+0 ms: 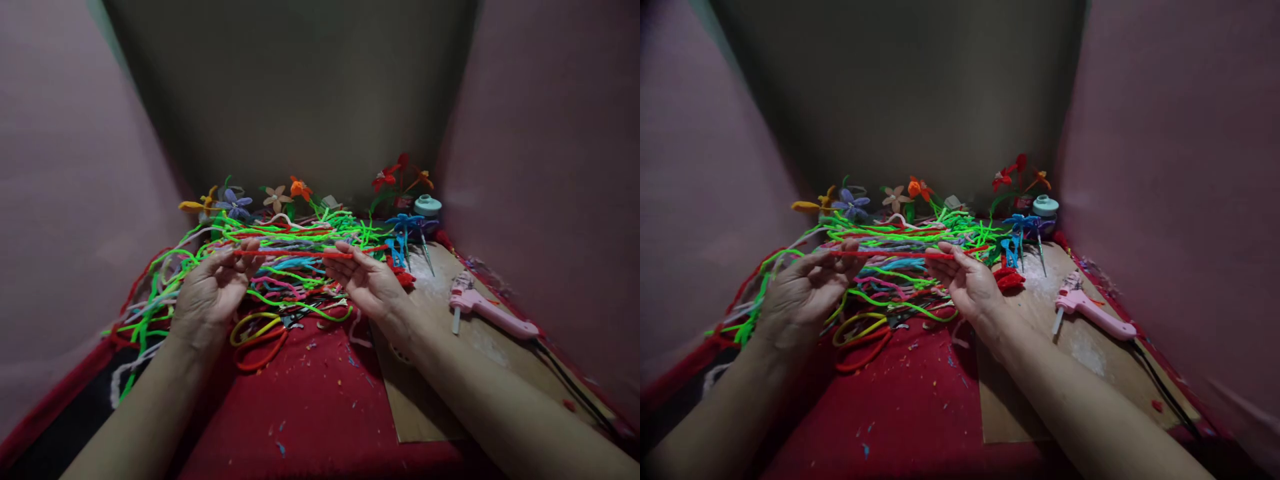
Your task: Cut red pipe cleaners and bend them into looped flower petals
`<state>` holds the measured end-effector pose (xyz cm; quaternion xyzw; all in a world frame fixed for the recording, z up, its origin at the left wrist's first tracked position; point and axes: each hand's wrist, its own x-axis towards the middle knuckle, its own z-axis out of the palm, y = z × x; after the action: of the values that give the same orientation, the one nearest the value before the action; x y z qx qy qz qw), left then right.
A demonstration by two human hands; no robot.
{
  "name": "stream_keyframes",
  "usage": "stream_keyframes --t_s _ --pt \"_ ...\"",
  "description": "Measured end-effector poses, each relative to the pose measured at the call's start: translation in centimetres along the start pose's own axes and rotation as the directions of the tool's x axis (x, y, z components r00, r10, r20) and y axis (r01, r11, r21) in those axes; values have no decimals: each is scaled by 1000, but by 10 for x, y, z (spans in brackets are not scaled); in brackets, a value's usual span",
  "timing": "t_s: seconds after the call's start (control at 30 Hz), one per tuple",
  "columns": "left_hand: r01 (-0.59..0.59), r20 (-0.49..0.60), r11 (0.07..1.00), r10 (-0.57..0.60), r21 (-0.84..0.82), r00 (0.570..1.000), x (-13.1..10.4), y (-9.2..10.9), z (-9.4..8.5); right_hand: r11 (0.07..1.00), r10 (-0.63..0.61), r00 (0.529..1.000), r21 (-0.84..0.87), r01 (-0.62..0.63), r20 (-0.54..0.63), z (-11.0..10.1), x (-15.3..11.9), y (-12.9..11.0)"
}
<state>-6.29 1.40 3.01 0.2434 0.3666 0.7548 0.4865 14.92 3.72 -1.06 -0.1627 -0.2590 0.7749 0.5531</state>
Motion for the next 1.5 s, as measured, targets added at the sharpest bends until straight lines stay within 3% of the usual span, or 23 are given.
stream_keyframes --t_s 0.07,0.2,0.37,0.73,0.83,0.93,1.0,1.07,1.13,1.2,1.27,1.43,1.5 --pt "37 3 993 -37 -116 999 -1 1 1 1000 3 999 15 -3 -33 0 -1 1" --pt "140 133 949 -105 -281 985 -3 2 -4 998 -9 999 62 12 -52 0 -3 5" --pt "111 221 970 -62 -218 973 -5 4 -10 994 19 1000 108 -20 11 3 -6 7" --pt "117 319 980 -60 -163 946 -15 11 -9 995 66 997 76 -63 -29 10 -11 4" --pt "147 297 963 -76 -225 952 -11 13 -11 996 45 998 72 -42 -41 6 -9 2" --pt "131 198 944 -72 -303 977 -2 15 -15 994 63 997 88 -59 -38 3 -7 1" --pt "141 203 966 -97 -217 974 1 12 -18 993 92 996 73 -91 -11 2 -7 3" --pt "186 291 983 -182 14 939 -3 5 -16 991 128 992 22 -129 19 2 -9 5" --pt "209 378 932 -314 295 871 -13 -4 -12 986 165 986 -45 -163 38 2 -11 8" --pt "190 462 852 -437 488 772 -25 -14 -6 979 183 981 -98 -177 61 2 -12 12" --pt "168 468 756 -547 633 694 -37 -23 0 977 174 980 -140 -160 93 1 -14 15" --pt "223 409 693 -620 686 669 -53 -38 5 961 73 991 -272 -41 111 0 -15 22" --pt "185 402 681 -605 709 687 -55 -40 6 951 55 994 -310 -22 98 0 -15 24"
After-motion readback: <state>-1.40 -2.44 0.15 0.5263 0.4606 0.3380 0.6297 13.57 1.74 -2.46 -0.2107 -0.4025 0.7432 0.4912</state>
